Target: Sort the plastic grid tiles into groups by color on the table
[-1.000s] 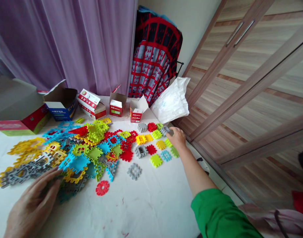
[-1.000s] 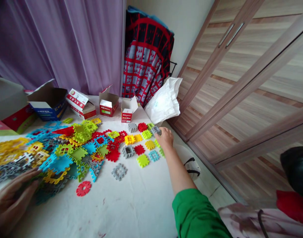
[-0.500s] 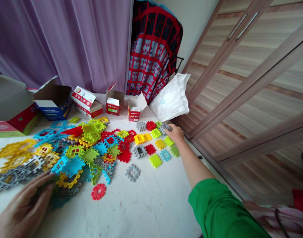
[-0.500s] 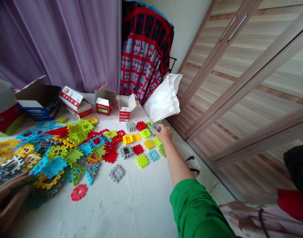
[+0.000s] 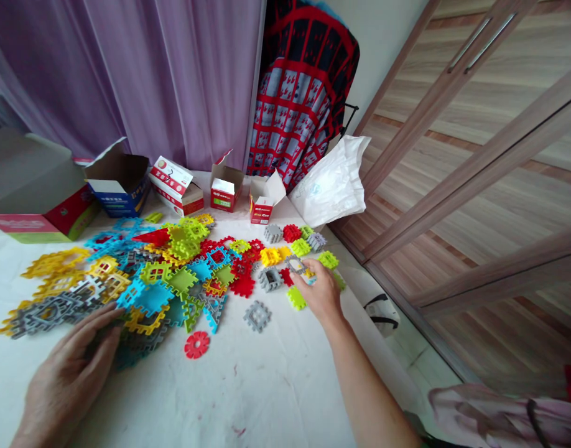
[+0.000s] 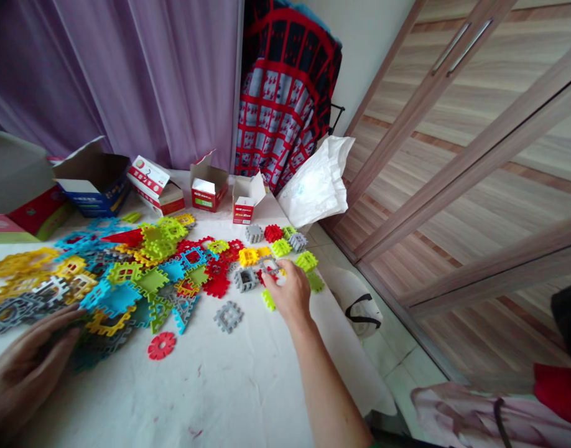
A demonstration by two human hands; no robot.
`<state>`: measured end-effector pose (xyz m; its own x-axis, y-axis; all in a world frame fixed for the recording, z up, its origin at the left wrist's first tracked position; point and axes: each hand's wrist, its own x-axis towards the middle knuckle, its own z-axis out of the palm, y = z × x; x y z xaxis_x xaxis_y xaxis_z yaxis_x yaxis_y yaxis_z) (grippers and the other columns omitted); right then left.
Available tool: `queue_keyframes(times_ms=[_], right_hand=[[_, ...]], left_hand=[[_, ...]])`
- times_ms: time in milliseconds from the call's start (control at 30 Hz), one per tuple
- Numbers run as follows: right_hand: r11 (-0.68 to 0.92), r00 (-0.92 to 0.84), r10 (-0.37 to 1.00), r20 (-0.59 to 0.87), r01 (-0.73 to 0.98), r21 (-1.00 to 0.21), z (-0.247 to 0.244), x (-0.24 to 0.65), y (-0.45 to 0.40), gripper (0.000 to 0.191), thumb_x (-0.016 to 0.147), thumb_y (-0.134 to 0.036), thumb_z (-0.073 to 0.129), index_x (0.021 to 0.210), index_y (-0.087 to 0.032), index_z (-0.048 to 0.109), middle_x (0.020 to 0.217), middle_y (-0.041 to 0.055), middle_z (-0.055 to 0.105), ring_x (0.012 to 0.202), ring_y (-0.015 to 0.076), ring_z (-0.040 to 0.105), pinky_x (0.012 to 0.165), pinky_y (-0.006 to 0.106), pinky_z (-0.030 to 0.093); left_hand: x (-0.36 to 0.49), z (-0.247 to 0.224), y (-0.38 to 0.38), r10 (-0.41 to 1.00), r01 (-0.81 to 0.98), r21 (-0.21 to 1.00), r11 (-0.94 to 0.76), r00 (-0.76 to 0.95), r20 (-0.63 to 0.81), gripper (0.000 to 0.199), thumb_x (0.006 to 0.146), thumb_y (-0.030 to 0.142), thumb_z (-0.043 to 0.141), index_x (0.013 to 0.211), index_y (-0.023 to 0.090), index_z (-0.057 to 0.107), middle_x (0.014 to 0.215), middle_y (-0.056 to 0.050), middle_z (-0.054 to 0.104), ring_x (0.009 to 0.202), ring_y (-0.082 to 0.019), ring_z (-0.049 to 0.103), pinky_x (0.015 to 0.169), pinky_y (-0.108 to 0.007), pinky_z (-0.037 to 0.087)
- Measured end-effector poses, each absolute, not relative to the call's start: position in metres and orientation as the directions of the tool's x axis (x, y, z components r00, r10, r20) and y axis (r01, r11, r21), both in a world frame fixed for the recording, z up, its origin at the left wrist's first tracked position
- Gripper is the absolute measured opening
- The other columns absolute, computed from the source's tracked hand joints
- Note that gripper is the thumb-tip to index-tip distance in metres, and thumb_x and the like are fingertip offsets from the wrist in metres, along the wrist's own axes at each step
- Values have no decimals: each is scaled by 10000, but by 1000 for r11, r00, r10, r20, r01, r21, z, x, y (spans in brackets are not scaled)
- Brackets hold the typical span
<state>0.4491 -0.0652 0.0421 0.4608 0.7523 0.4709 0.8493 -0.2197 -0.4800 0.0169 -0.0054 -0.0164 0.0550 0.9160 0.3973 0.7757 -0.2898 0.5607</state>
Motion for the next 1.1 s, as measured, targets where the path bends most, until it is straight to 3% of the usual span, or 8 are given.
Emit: queue_keyframes(times_ms=[100, 400, 1100], right_hand=[[-154, 397, 741, 542, 886, -438, 33, 417, -72, 295, 776, -399, 699, 993, -200, 668, 990, 95, 729, 939, 257, 646, 853, 379, 489], [-133, 336, 733, 592, 923, -360, 21, 391, -63, 240, 810, -386, 698, 955, -202, 648, 956, 89, 708, 930, 246, 613, 860, 364, 444], [-141, 340, 753, 564, 920, -366, 10, 393, -63, 250, 790, -357, 706, 973, -204, 631, 984, 89, 679, 970, 245, 587, 893, 367, 438]], left_hand=[[20, -9, -8, 949, 723, 647, -243, 39, 312, 483, 795, 588, 452, 1077, 260, 668, 1253, -83, 692, 1123, -293, 663, 1052, -471, 489], [25, 1, -11, 949, 727, 644, -238, 32, 315, 432, 798, 545, 479, 1063, 262, 669, 1236, -60, 701, 1078, -244, 680, 1018, -381, 512], [26, 1, -12, 952, 732, 641, -231, 32, 305, 459, 799, 549, 471, 1077, 247, 677, 1258, -71, 693, 1091, -257, 676, 994, -398, 527]])
